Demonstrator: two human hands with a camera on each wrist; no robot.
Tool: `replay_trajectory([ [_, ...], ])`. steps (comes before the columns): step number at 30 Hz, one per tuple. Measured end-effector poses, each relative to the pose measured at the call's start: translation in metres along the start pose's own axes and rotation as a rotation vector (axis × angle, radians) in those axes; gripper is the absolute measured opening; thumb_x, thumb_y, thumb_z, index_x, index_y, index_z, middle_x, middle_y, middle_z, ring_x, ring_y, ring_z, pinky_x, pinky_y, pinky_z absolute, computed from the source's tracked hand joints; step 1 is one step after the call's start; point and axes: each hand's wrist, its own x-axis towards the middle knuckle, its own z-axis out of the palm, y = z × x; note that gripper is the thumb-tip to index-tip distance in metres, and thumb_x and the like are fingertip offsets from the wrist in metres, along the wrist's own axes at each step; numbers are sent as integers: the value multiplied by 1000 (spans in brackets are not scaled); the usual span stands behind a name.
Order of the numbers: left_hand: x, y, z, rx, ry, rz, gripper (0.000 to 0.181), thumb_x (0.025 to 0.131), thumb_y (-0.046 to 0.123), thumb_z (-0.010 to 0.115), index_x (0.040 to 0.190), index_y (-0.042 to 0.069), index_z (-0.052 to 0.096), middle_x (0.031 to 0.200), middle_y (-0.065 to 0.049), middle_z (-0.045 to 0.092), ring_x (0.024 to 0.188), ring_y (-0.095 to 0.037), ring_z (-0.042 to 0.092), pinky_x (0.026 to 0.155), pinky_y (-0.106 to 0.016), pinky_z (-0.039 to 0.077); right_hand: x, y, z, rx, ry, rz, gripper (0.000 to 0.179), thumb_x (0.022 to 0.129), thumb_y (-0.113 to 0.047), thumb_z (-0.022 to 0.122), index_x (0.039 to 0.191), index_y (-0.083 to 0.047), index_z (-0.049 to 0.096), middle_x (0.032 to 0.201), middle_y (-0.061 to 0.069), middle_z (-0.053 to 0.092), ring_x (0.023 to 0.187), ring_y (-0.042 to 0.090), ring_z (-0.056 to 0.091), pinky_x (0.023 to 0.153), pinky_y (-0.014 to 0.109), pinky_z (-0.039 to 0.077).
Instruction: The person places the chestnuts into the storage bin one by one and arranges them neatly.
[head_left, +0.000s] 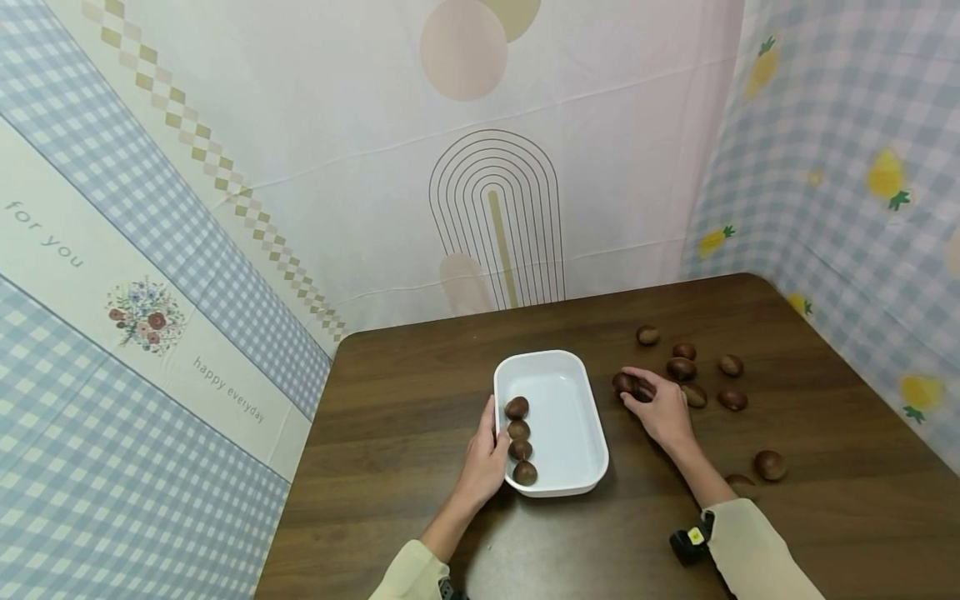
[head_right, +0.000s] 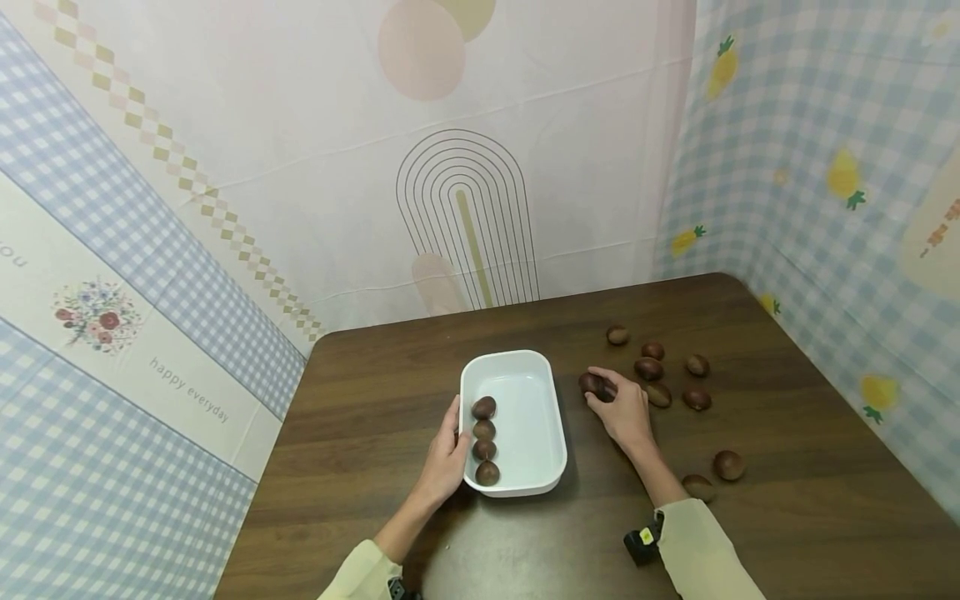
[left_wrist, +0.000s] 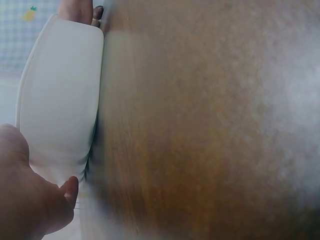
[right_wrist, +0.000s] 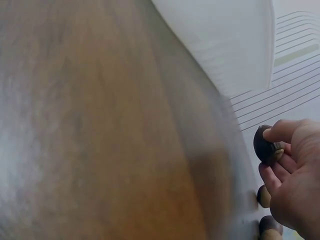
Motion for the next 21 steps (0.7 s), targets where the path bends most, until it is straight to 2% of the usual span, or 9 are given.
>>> replay_trajectory([
  [3, 0, 0, 0, -3, -2, -2, 64, 109, 5, 46, 169, 5, 23, 164, -21, 43, 144, -33, 49, 117, -54, 37, 1, -6, -1, 32, -10, -13, 41, 91, 0, 80, 131, 0, 73, 130, 24, 71, 120, 41, 68, 89, 8, 47],
  [6, 0, 0, 0, -1, -1, -2, 65, 109, 5, 46, 169, 5, 23, 164, -21, 43, 144, -33, 49, 117, -54, 37, 4, -13, -3, 64, -25, -14, 40, 92, -1, 80, 132, -1, 73, 132, 24, 70, 123, 41, 67, 89, 4, 44],
  [9, 0, 0, 0, 5, 2, -2, 65, 109, 5, 47, 169, 6, 23, 163, -21, 44, 143, -33, 50, 117, -54, 38, 7, -23, -4, 87, -52, -5, 40, 95, -3, 78, 135, -2, 71, 135, 22, 69, 126, 40, 65, 95, 13, 50],
  [13, 1, 1, 0, 6, 3, -11, 65, 109, 6, 47, 170, 8, 24, 163, -21, 45, 143, -32, 50, 117, -54, 38, 12, -39, -3, 118, -79, -15, 41, 96, -5, 77, 136, -3, 70, 138, 22, 68, 128, 40, 64, 101, 34, 54],
  [16, 1, 1, 0, -3, 1, -16, 65, 110, 6, 47, 170, 9, 23, 163, -20, 44, 144, -32, 50, 118, -54, 37, 18, -48, 0, 131, -92, -32, 41, 96, -4, 77, 137, -3, 70, 137, 23, 68, 129, 40, 64, 103, 42, 53],
  [21, 1, 1, 1, -7, 2, -16, 65, 109, 6, 47, 170, 9, 24, 161, -20, 47, 141, -32, 52, 117, -54, 38, 26, -61, 10, 149, -117, -38, 42, 96, -2, 76, 137, -3, 70, 138, 22, 68, 128, 39, 65, 102, 47, 53],
])
